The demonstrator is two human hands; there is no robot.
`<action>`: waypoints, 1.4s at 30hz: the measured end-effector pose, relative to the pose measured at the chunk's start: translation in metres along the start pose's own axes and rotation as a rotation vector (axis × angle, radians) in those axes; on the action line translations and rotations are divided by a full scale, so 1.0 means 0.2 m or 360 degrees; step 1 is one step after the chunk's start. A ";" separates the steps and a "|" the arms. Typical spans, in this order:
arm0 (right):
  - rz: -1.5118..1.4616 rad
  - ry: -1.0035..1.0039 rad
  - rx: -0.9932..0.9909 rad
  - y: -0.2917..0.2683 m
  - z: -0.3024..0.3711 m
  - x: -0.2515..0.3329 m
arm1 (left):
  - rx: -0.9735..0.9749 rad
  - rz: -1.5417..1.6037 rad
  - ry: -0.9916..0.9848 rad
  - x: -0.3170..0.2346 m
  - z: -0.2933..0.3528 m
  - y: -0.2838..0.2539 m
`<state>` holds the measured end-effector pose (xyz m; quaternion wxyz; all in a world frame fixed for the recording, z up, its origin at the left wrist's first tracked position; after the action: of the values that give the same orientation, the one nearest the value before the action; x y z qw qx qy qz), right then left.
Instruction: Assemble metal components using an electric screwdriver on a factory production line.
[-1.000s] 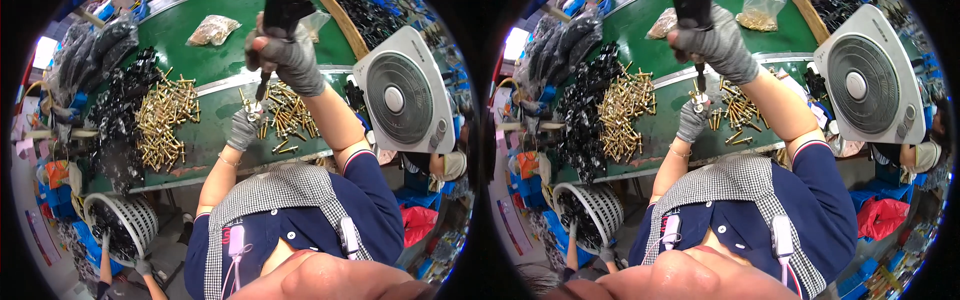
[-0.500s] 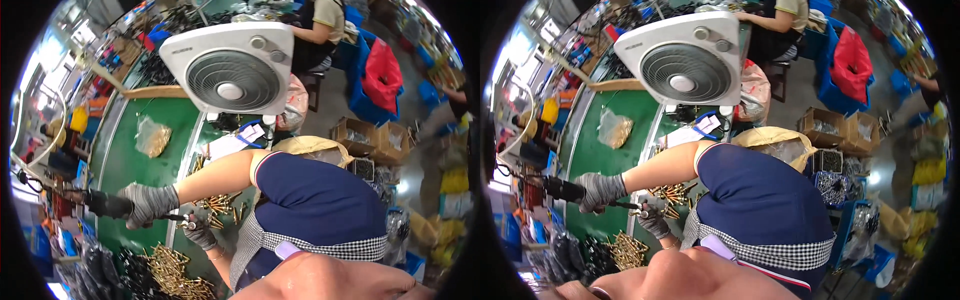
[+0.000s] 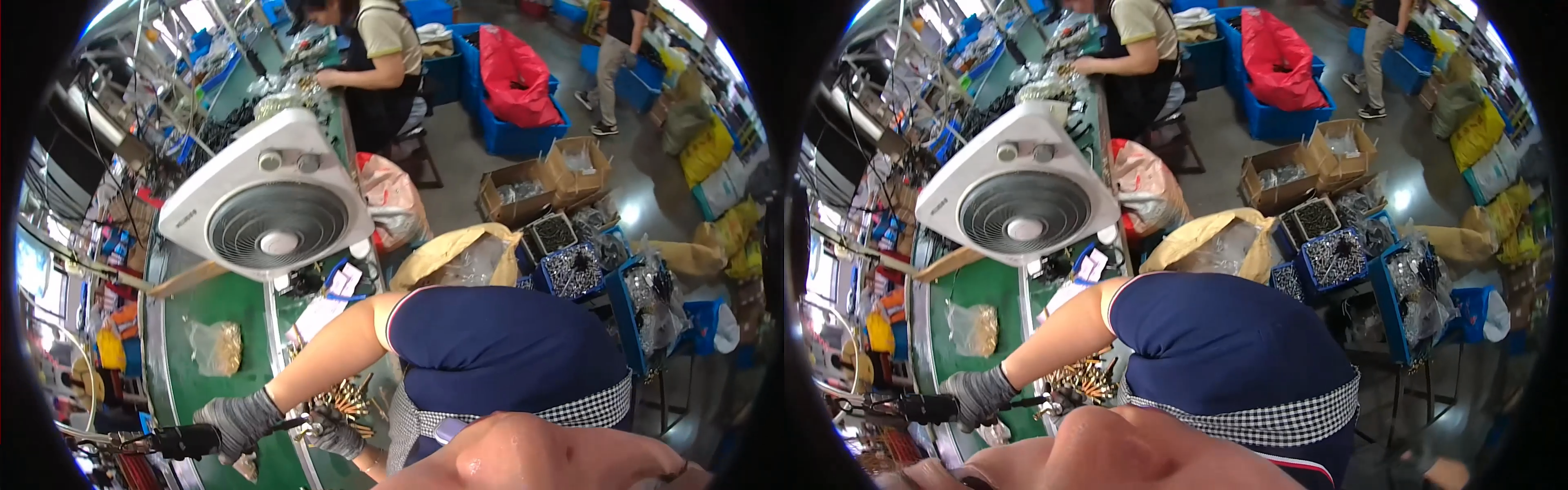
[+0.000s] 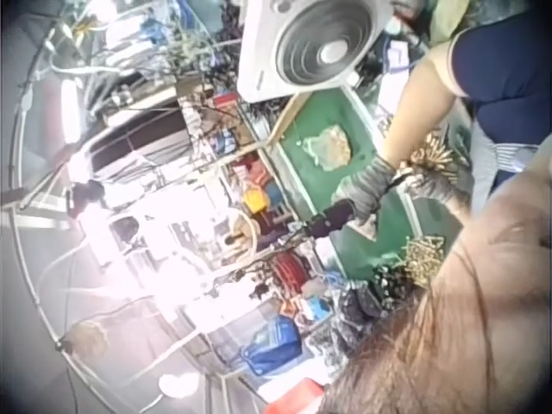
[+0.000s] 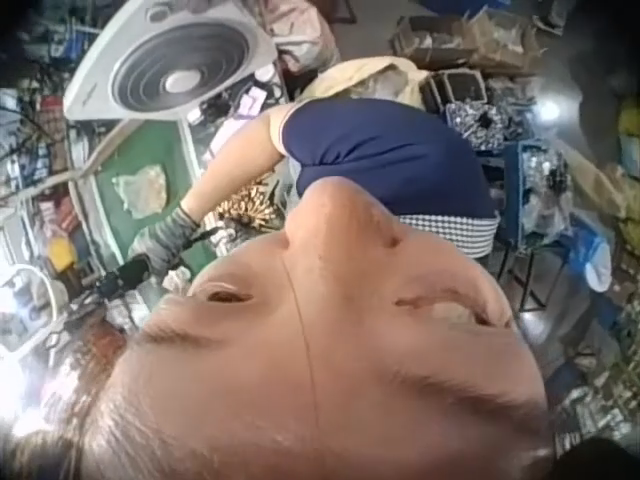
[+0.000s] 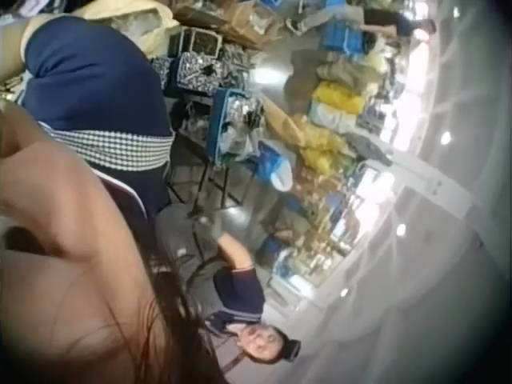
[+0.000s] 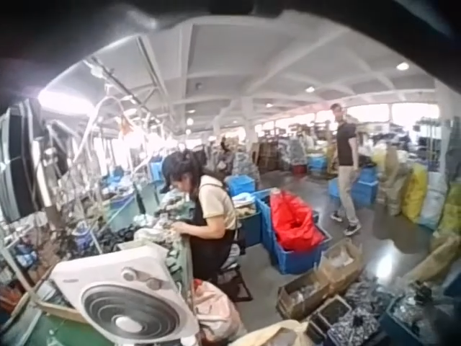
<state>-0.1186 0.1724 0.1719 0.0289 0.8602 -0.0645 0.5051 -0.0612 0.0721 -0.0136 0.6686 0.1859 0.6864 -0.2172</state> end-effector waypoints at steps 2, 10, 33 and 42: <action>-0.0220 0.0104 -0.0010 -0.03 0.04 0.03 | 0.0000 -0.0016 0.0017 0.00 -0.01 0.01; -0.0379 0.0330 -0.0023 -0.07 0.05 0.05 | -0.0090 0.0273 0.0110 -0.04 0.01 0.05; -0.0294 0.0254 0.0090 0.06 0.02 -0.03 | 0.0075 0.0759 -0.0152 0.13 -0.03 -0.12; -0.0353 0.0153 0.0004 -0.05 0.09 0.10 | 0.0021 0.0549 -0.0207 0.33 -0.02 -0.31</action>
<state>-0.0911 0.1785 0.1809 0.0865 0.8368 0.0333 0.5396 -0.1003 0.0207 -0.0768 0.7377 0.2908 0.5982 -0.1156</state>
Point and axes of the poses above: each hand's wrist, its own z-axis away from the middle knuckle, its own y-axis out of the palm, x = y × z, the point moved 6 cm from there along -z, towards the middle knuckle, and after that the axes turned 4 degrees about x, right-handed, at the moved point
